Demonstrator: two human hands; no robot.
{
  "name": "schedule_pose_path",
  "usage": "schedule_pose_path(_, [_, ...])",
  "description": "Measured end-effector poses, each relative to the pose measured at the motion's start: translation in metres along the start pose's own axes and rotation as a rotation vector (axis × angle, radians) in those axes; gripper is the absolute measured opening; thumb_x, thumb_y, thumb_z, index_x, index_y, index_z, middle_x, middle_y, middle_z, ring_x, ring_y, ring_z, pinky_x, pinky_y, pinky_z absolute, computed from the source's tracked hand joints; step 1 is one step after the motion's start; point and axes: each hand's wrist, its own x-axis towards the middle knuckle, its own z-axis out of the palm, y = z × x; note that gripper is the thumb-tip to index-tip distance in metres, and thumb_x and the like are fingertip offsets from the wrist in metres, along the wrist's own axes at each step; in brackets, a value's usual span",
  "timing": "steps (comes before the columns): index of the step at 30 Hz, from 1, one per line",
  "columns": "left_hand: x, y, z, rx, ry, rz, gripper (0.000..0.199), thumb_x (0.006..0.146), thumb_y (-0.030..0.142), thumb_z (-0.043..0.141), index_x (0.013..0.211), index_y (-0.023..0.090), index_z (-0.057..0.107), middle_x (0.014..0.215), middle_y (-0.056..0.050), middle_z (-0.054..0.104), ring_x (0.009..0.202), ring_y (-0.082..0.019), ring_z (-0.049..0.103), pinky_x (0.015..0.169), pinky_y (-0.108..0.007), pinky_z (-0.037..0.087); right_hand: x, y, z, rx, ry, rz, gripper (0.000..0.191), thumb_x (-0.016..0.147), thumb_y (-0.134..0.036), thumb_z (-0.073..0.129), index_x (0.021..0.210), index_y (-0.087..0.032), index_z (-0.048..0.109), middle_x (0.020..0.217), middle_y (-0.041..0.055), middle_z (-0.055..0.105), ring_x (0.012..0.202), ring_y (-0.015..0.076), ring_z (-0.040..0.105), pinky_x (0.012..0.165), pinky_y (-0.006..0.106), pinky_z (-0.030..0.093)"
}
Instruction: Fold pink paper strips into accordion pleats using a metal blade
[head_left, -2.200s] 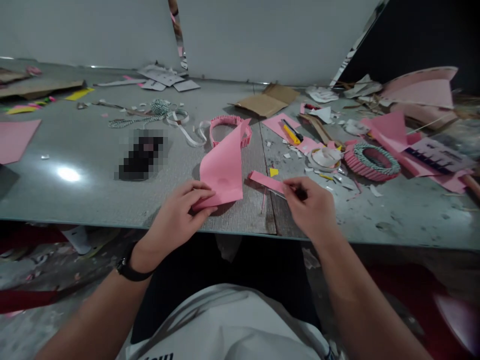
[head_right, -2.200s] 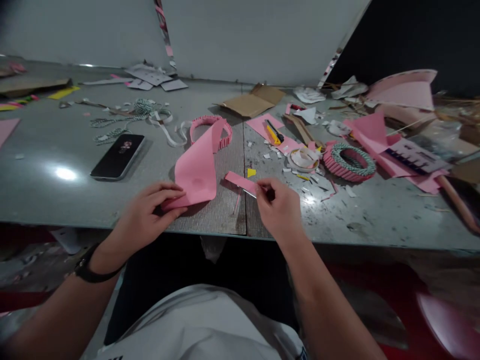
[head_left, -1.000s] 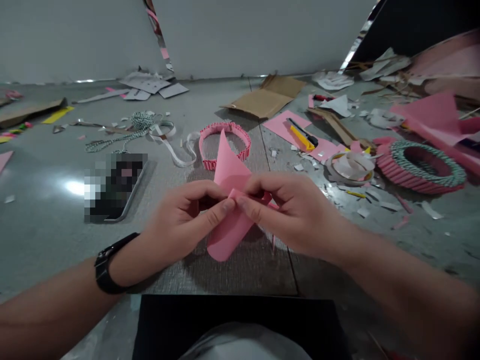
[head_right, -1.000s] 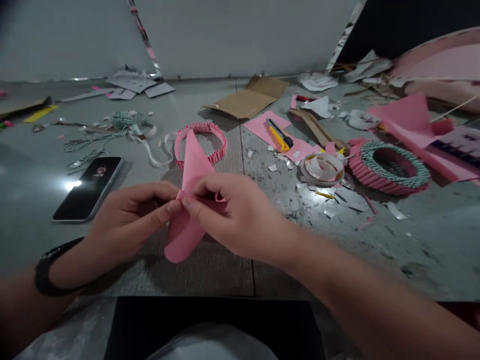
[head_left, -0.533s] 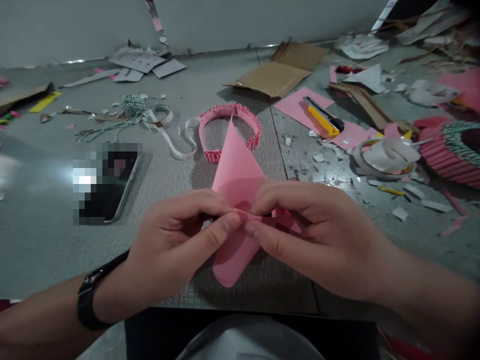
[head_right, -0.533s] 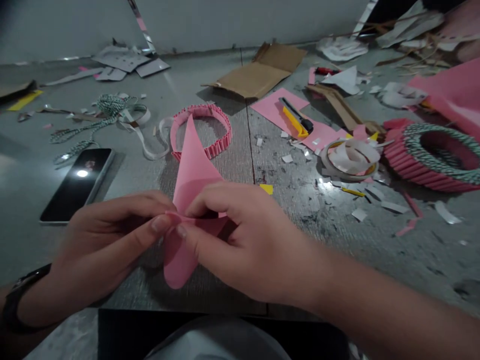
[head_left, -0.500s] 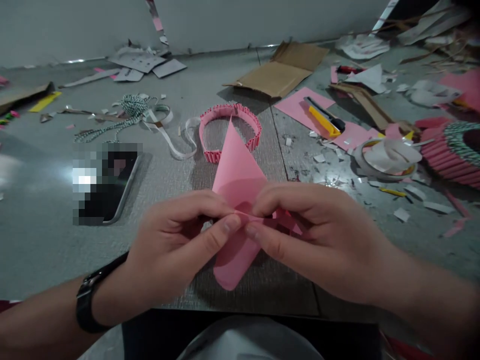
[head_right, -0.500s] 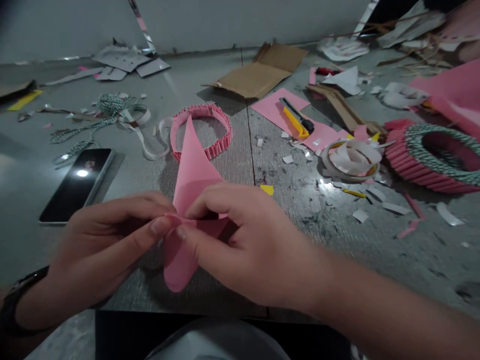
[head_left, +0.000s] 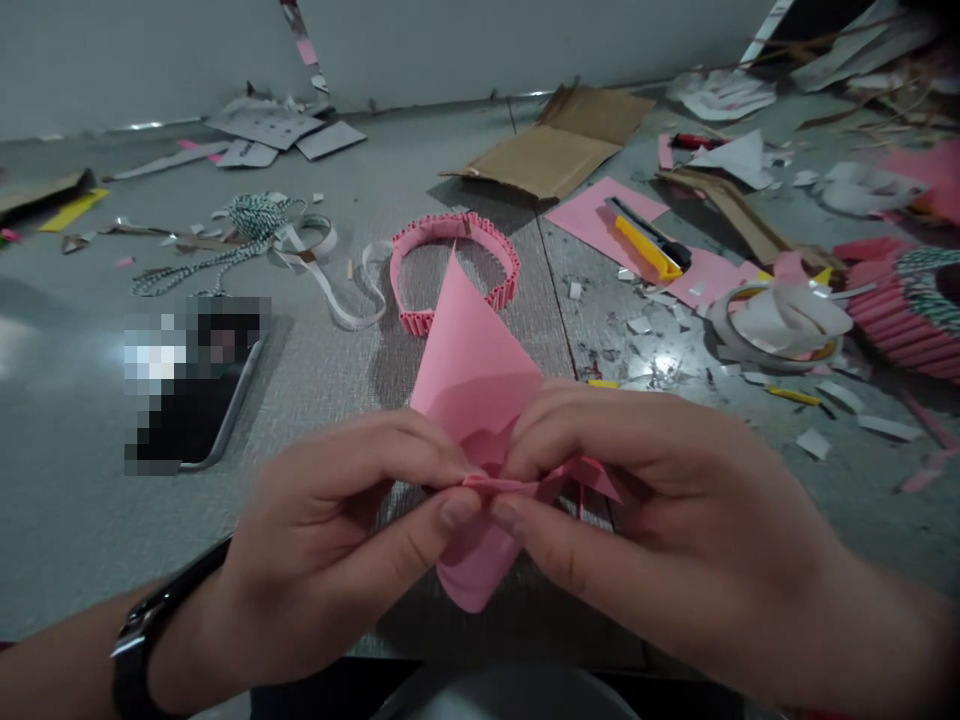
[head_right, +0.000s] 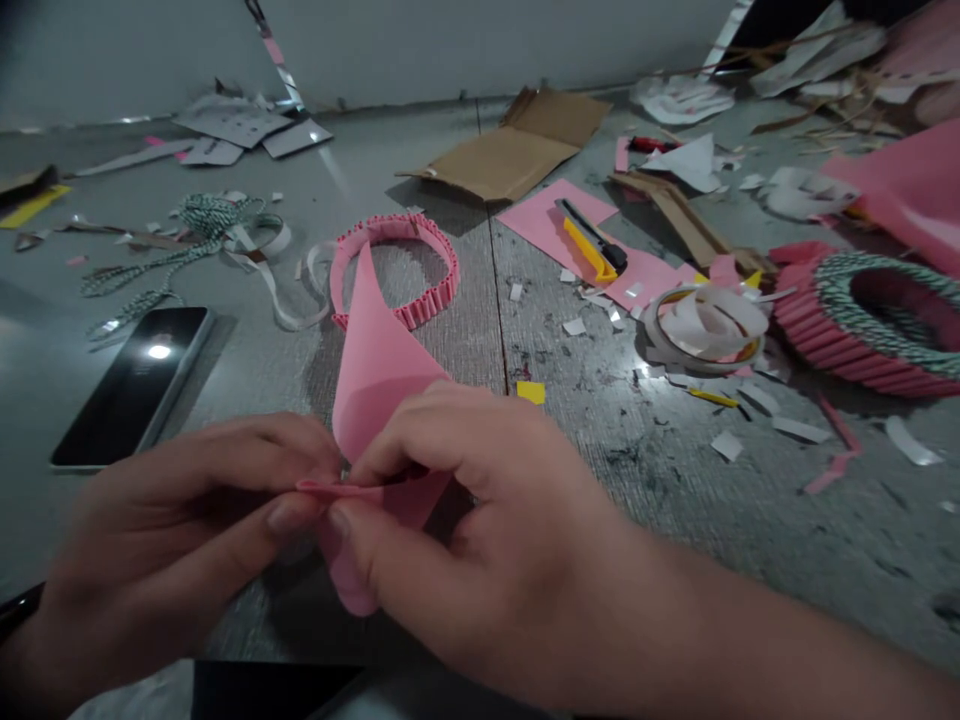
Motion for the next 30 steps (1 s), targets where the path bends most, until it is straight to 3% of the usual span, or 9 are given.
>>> schedule_pose_path(8, [-0.0012, 0.002, 0.0, -0.048, 0.027, -0.035, 0.014, 0.096, 0.021, 0.081, 0.087, 0.032, 0.082, 0.085, 0.001, 0.082, 0.074, -0.018, 0.078, 0.066, -0.03, 0.068, 0.0017, -0.001, 0.0014, -0.002, 0.008, -0.031, 0.021, 0.094, -0.016, 0.077, 0.075, -0.022, 0.07, 0.075, -0.0048, 0.078, 0.067, 0.0093, 0.07, 0.065, 0.023, 0.056])
schedule_pose_path(16, [-0.0001, 0.0002, -0.0011, -0.048, 0.047, -0.067, 0.012, 0.092, 0.024, 0.088, 0.089, 0.034, 0.083, 0.085, 0.004, 0.082, 0.077, -0.016, 0.078, 0.067, -0.026, 0.067, -0.0017, 0.0006, 0.002, -0.055, -0.006, 0.0, 0.014, 0.095, -0.019, 0.077, 0.081, -0.022, 0.075, 0.075, -0.0049, 0.078, 0.068, 0.01, 0.07, 0.064, 0.025, 0.057])
schedule_pose_path(24, [-0.0008, 0.0011, -0.0044, 0.029, -0.001, -0.007, 0.009, 0.096, 0.03, 0.088, 0.094, 0.037, 0.083, 0.086, 0.004, 0.083, 0.076, -0.018, 0.08, 0.07, -0.03, 0.07, -0.0019, -0.0029, 0.0006, -0.053, 0.018, -0.007, 0.012, 0.09, -0.017, 0.082, 0.082, -0.022, 0.076, 0.077, -0.0062, 0.08, 0.07, 0.007, 0.072, 0.064, 0.019, 0.057])
schedule_pose_path(30, [-0.0021, -0.0008, -0.007, 0.006, -0.021, 0.035, 0.01, 0.096, 0.025, 0.085, 0.092, 0.034, 0.083, 0.085, 0.004, 0.083, 0.074, -0.016, 0.08, 0.07, -0.026, 0.069, -0.0028, -0.0037, 0.0006, -0.066, 0.029, -0.01, 0.012, 0.092, -0.017, 0.081, 0.082, -0.022, 0.076, 0.079, -0.0056, 0.08, 0.071, 0.0076, 0.073, 0.065, 0.019, 0.059])
